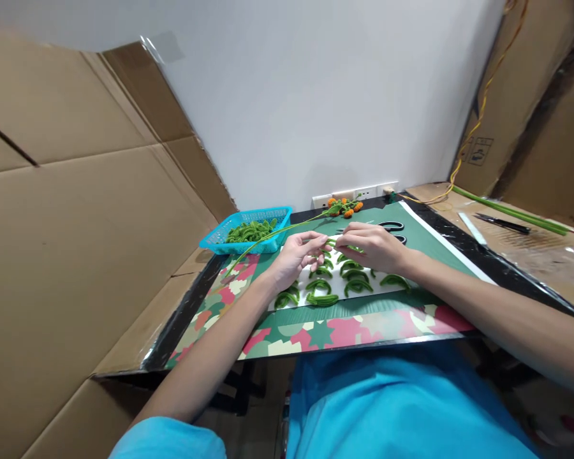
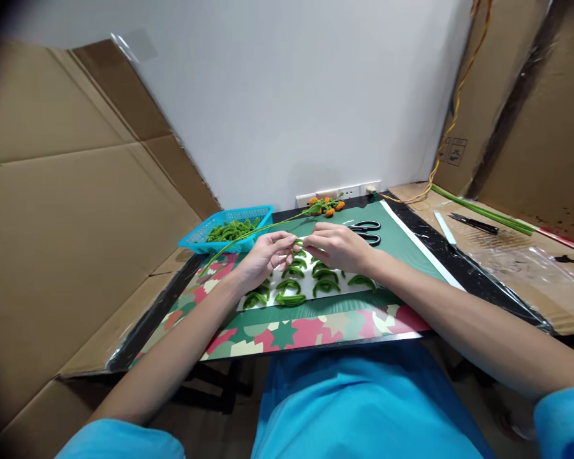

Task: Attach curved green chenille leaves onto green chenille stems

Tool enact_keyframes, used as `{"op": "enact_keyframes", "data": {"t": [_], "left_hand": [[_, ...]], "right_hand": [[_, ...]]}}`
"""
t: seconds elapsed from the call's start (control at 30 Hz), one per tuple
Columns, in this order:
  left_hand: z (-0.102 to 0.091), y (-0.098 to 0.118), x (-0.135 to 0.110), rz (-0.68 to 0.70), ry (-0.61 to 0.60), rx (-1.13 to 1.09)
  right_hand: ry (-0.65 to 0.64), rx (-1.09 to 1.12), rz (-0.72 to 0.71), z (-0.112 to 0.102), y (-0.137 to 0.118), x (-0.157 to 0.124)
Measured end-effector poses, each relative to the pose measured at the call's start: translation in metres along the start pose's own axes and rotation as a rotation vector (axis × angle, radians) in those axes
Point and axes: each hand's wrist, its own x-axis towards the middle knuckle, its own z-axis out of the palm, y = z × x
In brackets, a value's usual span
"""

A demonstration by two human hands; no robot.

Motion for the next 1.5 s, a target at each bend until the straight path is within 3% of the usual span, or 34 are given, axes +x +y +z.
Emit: {"op": "enact_keyframes", "data": {"t": [0.4, 0.87, 0.97, 1.1, 1.17, 1.3, 1.5], "left_hand": [[-0.004, 0.004, 0.004, -0.058, 0.023, 0.054], [0.004, 0.005, -0.002, -0.009, -0.025, 0.178], [0.004, 0.003, -0.003, 0.022, -0.049, 0.188], [0.003, 0.001, -0.005, 0.059, -0.065, 0.165], [0.002, 0.001, -0.006, 0.079, -0.063, 0.148], [0.001, 0.0, -0.008, 0.092, -0.059, 0.151], [0.0, -0.004, -0.007, 0.1, -0.063, 0.116]], "right_hand": [[-0.089, -0.219, -0.054, -0.004, 0.005, 0.006], [0.014, -0.005, 0.063, 0.001, -0.004, 0.004], [0.008, 0.114, 0.152, 0.001, -0.009, 0.005], [0.019, 0.382, 0.421, 0.002, -0.018, 0.009], [0.034, 0.476, 0.486, 0.002, -0.021, 0.011], [0.029, 0.516, 0.451, 0.001, -0.023, 0.014], [0.065, 0.366, 0.342, 0.005, -0.021, 0.01]]}}
